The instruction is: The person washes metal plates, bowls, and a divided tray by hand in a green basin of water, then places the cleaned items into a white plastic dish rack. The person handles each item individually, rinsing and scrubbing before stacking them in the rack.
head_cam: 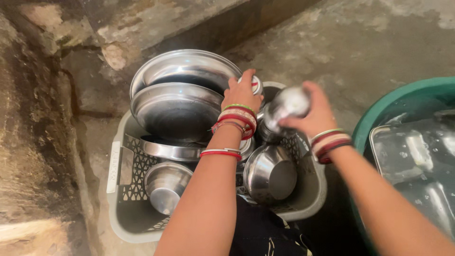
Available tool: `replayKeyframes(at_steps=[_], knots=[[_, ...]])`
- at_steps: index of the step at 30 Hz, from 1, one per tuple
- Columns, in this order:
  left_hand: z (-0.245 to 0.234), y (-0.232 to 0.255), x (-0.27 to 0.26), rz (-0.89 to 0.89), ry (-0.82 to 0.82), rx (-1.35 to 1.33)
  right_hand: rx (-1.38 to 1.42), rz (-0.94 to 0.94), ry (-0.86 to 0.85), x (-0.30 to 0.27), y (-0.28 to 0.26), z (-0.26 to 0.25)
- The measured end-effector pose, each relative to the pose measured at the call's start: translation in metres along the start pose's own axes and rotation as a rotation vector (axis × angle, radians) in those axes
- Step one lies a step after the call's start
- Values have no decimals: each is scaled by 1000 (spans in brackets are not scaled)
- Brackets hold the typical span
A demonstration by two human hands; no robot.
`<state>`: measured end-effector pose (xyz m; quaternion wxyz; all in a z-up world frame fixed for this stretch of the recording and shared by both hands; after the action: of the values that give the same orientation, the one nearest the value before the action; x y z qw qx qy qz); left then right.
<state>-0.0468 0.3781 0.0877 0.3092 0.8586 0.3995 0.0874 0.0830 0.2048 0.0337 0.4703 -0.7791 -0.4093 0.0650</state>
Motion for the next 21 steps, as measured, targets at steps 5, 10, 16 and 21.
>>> replayKeyframes(at_steps=[5, 10, 16, 21], knots=[[-1, 10, 1, 19, -18, 20, 271, 219, 223, 7, 24, -60], [-7, 23, -9, 98, -76, 13, 454, 215, 367, -10, 22, -95], [20, 32, -17, 237, -200, 116, 377, 254, 398, -36, 8, -111], [50, 22, -11, 159, -405, 167, 293, 245, 306, -50, -6, -103]])
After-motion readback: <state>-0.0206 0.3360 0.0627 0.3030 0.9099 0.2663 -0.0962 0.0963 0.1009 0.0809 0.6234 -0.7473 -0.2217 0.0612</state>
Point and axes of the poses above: each hand's wrist, its own x-axis towards the middle knuckle, its own z-axis out of the palm, y = z × x, the point moved 2 cm from there along x, towards the middle knuckle, and after that the axes turned 2 degrees about x, right-handed, at the moved point
